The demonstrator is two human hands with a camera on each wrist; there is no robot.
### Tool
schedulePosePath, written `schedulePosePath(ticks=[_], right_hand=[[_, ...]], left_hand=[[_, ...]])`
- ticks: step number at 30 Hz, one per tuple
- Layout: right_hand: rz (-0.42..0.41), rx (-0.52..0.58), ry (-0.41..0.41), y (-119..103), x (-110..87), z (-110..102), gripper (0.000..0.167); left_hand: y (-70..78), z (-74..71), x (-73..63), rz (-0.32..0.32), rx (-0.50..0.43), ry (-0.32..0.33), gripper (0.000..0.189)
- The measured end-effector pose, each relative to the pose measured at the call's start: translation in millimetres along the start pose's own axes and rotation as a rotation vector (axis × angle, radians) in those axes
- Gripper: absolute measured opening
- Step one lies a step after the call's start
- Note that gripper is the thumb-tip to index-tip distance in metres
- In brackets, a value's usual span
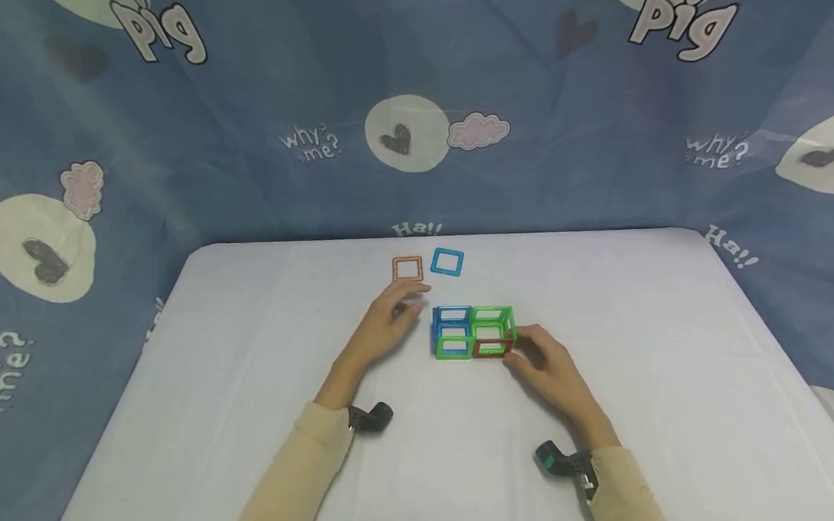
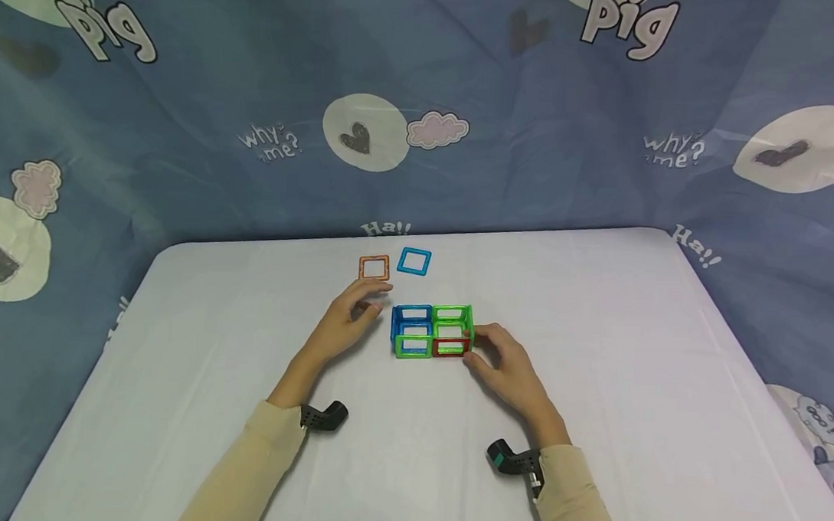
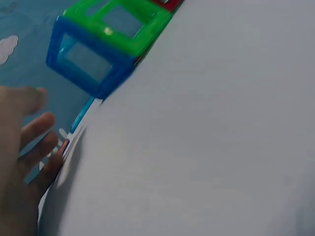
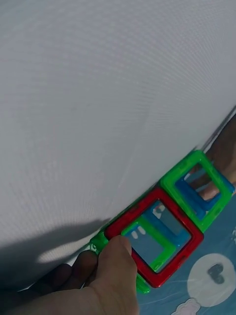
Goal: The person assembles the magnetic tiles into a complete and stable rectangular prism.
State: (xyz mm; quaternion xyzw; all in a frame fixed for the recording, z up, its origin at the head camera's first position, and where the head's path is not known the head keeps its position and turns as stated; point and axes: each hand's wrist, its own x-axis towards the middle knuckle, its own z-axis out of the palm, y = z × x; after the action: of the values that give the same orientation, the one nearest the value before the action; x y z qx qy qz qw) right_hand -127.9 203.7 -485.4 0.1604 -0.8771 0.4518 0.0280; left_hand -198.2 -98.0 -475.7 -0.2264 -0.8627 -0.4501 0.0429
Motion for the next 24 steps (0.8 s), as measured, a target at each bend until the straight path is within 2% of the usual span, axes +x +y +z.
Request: schedulePosePath(ticks=[4,6,12,17,21,24], right_hand=[[-0.007,0.027,-0.011,2,0.3,0,0.035],[-0.012,0.031,-0.012,1,0.2,1,0.034],[0.004,0.033,-0.016,2,0.8,1,0.032],[0.011,0.048,-0.011,2,0.4,0,0.032],[0.016,0.036,-0.011,2,-0.1,-1,0.031],[0.015,0.034,-0.008,1,0.5,-1,0.03]], left_hand=[[-13.4,-4.6,7.6,0.01,0.082,0.073,0.029],[-19.4,-6.4,11.2,-0.009,0.112,0.102,0.029],[-27.6,-7.4,22.2,-0.125,0.174,0.15,0.044],[-29.1,-4.8,31.4,-0.157,0.265,0.135,0.059],[-27.3,-3.9,38.1,-0.179,0.355,0.1,0.061],[-24.6,-4.1,41.5,-0.192,0.392,0.098,0.061]])
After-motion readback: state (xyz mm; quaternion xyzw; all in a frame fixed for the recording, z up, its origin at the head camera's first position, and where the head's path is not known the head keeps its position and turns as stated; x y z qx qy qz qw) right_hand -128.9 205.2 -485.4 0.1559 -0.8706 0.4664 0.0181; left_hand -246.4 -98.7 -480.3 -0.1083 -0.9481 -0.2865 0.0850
